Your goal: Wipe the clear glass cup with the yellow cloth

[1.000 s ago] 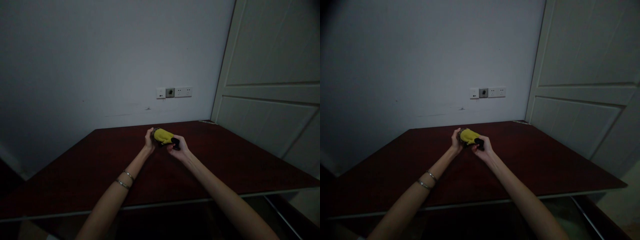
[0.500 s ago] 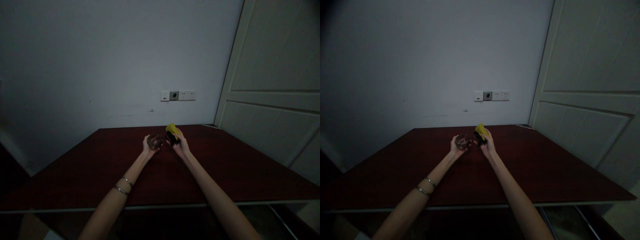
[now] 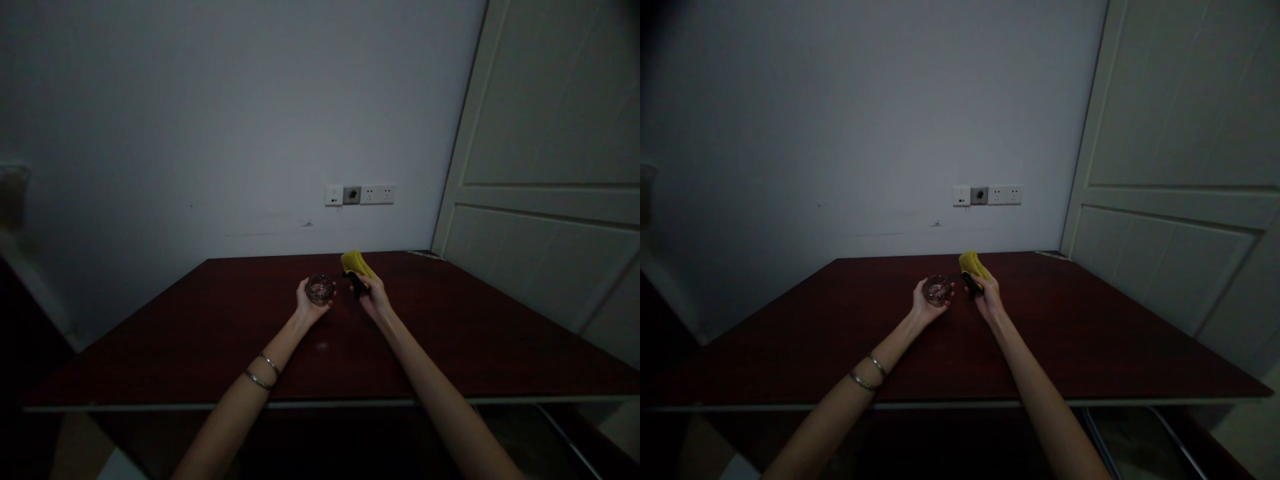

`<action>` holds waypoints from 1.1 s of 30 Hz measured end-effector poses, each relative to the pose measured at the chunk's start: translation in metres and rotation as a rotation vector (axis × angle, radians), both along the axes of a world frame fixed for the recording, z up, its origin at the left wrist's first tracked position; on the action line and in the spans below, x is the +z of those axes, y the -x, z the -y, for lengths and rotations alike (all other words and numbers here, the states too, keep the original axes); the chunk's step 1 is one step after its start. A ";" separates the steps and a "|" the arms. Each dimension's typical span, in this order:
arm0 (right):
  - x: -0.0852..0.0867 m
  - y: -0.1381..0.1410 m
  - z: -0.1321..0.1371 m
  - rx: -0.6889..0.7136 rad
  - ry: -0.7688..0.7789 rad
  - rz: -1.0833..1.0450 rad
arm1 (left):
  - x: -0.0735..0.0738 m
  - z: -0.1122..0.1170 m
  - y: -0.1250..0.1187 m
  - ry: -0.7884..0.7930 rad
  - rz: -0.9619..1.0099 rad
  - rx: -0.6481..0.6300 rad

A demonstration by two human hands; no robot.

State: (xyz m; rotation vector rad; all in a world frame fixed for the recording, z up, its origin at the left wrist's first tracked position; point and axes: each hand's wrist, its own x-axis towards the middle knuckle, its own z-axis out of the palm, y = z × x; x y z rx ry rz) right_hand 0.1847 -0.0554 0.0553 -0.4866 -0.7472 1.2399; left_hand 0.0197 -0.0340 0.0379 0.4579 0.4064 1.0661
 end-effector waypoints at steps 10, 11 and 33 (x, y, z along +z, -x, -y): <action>0.002 -0.022 -0.006 0.143 0.101 -0.226 | -0.007 0.002 -0.002 0.076 0.000 -0.074; 0.001 -0.022 -0.008 0.108 0.127 -0.225 | -0.008 0.002 -0.002 0.084 0.003 -0.085; 0.018 -0.013 -0.020 -0.099 0.029 0.318 | -0.018 -0.001 -0.005 0.144 -0.083 -0.187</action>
